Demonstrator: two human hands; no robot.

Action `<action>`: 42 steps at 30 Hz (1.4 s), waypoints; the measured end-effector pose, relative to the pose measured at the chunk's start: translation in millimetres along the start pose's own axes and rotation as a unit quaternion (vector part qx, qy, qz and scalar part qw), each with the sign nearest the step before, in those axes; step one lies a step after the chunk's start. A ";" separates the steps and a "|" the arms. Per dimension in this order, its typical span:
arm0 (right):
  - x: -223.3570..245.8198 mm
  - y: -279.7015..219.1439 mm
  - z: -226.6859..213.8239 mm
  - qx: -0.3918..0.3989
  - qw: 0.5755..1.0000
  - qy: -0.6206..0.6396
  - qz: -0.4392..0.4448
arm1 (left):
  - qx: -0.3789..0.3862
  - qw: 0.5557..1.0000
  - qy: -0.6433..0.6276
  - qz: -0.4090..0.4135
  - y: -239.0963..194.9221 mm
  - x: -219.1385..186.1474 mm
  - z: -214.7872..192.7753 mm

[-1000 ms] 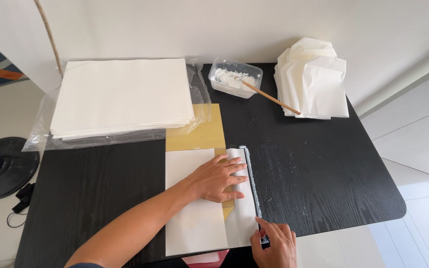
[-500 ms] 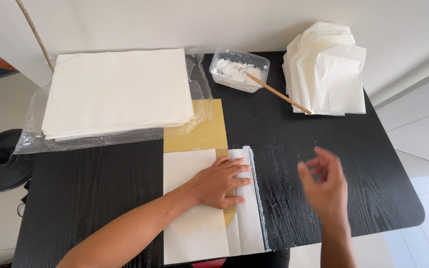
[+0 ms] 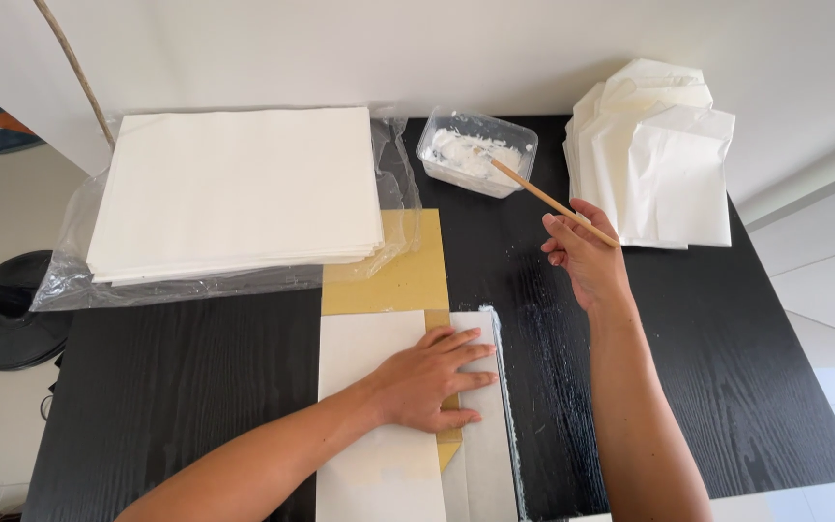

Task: Folding paper sheets and applying glue to the edges using a brush to assemble paper products.

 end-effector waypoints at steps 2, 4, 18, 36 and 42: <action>7.0 8.3 6.8 -0.007 1.000 -0.006 -0.005 | 0.010 1.000 -0.002 -0.004 0.6 -1.6 -2.4; 10.4 19.1 11.5 -0.014 1.000 -0.012 -0.011 | 0.019 1.000 -0.005 -0.008 1.9 -4.7 -5.9; 64.3 34.2 34.5 -0.068 0.902 -0.302 -0.300 | 0.088 0.995 -0.053 -0.016 1.3 -8.1 -18.0; 57.4 38.3 57.6 -0.046 0.887 -0.346 -0.303 | -0.136 0.961 0.237 -0.046 -19.8 18.2 46.8; 71.2 30.9 52.9 -0.077 0.867 -0.359 -0.338 | -0.167 0.943 0.280 -0.065 -24.0 17.8 58.0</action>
Point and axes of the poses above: each hand's wrist, its own y-axis towards the middle knuckle, its own z-axis out of the palm, x = y × z, the point moved 5 cm from there along y, towards the middle knuckle, and after that the axes turned 3 degrees about -z, right-handed, at the moved point
